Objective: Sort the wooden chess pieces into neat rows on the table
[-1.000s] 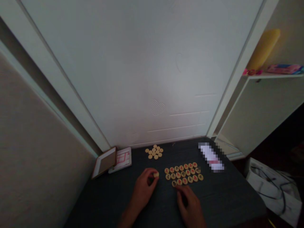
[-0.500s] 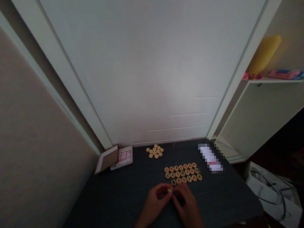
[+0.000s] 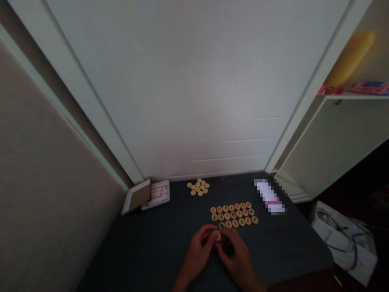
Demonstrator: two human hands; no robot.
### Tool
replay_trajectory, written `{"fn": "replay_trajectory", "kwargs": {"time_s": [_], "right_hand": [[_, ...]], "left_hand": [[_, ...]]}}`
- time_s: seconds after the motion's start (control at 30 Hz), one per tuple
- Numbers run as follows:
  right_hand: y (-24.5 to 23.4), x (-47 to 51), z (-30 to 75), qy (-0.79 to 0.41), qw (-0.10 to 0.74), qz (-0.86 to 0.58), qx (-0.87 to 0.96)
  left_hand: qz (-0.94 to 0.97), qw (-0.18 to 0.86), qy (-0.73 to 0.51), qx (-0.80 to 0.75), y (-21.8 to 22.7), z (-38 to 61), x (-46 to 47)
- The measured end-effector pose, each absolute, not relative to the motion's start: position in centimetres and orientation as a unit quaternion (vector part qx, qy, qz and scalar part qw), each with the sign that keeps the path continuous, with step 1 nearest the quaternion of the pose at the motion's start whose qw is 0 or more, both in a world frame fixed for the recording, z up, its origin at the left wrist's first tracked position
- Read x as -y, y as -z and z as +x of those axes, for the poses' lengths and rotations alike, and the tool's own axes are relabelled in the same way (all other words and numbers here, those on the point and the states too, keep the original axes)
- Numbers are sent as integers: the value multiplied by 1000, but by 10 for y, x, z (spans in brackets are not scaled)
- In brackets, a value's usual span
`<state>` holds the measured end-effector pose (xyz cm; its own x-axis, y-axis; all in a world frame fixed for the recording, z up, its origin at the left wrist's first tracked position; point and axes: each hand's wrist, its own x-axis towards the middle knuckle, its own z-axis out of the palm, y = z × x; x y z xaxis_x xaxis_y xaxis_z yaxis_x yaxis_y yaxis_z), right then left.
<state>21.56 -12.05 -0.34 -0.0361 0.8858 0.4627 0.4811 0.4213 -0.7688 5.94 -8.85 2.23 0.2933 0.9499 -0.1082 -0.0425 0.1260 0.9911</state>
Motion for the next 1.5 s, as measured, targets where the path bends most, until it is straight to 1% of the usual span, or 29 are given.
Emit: {"fn": "replay_trajectory", "kwargs": {"time_s": [0.27,0.67,1.0,1.5], "right_hand": [[9,119,218,-202,488,-499,687],[15,123,220,-166,495,-487,700],[11,124,220,-177,481,-491,705],[18,123,222,-169,481,-484,711]], "left_hand": [[533,628,-403,-400,-28,57,93],[540,605,-412,-415,-23,62,97],[548,591,-406,-431,-28,62,98],[554,596,-405,-416,-22,61,94]]}}
